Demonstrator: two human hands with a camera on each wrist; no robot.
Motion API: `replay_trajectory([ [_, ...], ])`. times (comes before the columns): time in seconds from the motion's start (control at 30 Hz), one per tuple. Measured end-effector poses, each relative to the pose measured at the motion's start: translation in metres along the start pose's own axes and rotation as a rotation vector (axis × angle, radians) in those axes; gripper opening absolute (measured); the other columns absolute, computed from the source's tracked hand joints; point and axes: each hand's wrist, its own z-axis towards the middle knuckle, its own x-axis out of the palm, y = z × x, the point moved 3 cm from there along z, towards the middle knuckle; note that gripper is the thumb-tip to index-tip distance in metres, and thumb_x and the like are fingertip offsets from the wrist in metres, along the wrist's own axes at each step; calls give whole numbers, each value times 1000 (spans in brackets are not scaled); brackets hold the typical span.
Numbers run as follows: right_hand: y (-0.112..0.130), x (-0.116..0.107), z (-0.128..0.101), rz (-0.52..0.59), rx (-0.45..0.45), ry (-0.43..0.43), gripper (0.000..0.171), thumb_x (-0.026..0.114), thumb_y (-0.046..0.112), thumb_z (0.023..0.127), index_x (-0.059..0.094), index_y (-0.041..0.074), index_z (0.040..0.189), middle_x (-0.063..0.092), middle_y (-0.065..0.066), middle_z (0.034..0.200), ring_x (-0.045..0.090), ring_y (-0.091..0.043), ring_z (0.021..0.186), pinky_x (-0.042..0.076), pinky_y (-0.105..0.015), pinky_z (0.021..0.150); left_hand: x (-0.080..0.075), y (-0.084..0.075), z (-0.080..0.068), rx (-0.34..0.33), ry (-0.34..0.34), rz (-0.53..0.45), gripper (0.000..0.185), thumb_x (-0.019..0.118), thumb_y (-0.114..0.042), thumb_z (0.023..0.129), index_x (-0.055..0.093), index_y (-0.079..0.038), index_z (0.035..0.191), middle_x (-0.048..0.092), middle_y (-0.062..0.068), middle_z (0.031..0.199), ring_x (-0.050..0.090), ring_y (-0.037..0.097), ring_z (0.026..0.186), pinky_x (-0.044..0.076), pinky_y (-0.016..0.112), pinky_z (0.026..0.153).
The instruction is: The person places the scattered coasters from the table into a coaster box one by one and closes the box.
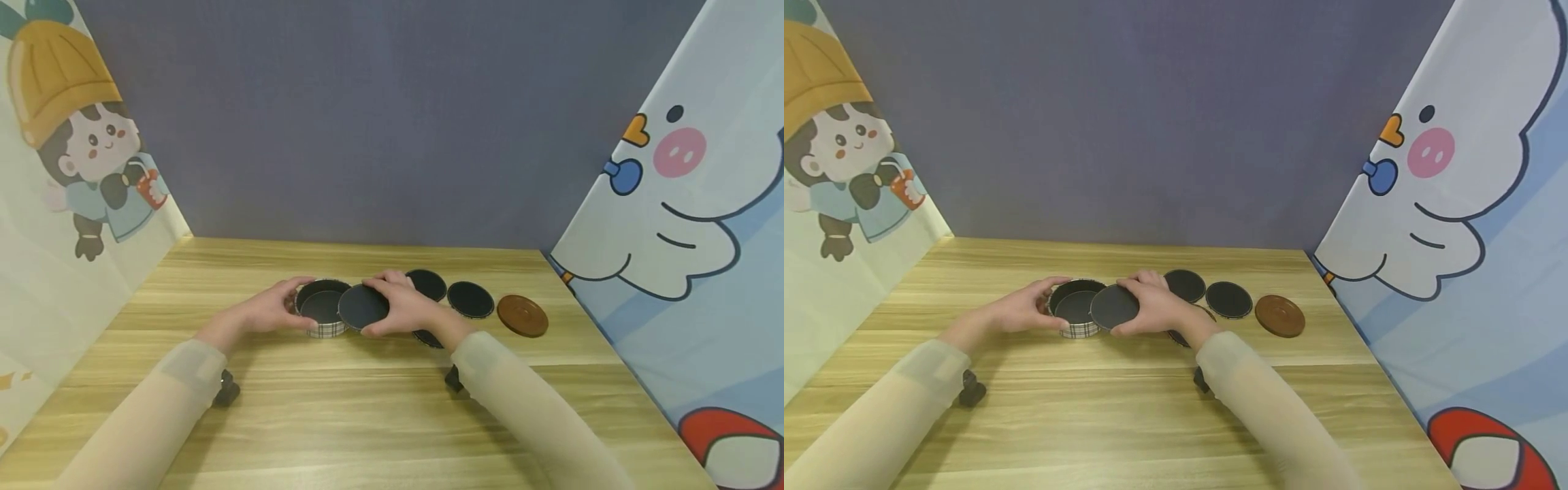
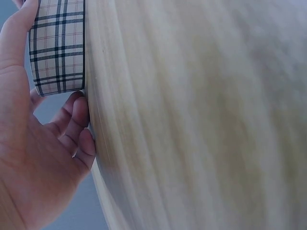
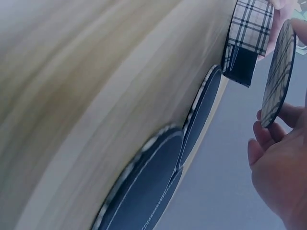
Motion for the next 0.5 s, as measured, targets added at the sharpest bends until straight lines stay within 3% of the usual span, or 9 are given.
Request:
replay_trajectory([
  [0.5, 9, 12, 41, 12, -3, -28, 103, 86, 59, 84, 45, 17, 169, 41, -11, 169, 36, -35, 156, 32, -63, 125, 0, 0, 2, -10, -3, -17, 109, 92, -45, 89, 28, -19, 174, 45, 31, 157, 63, 43, 135, 50, 59, 118],
])
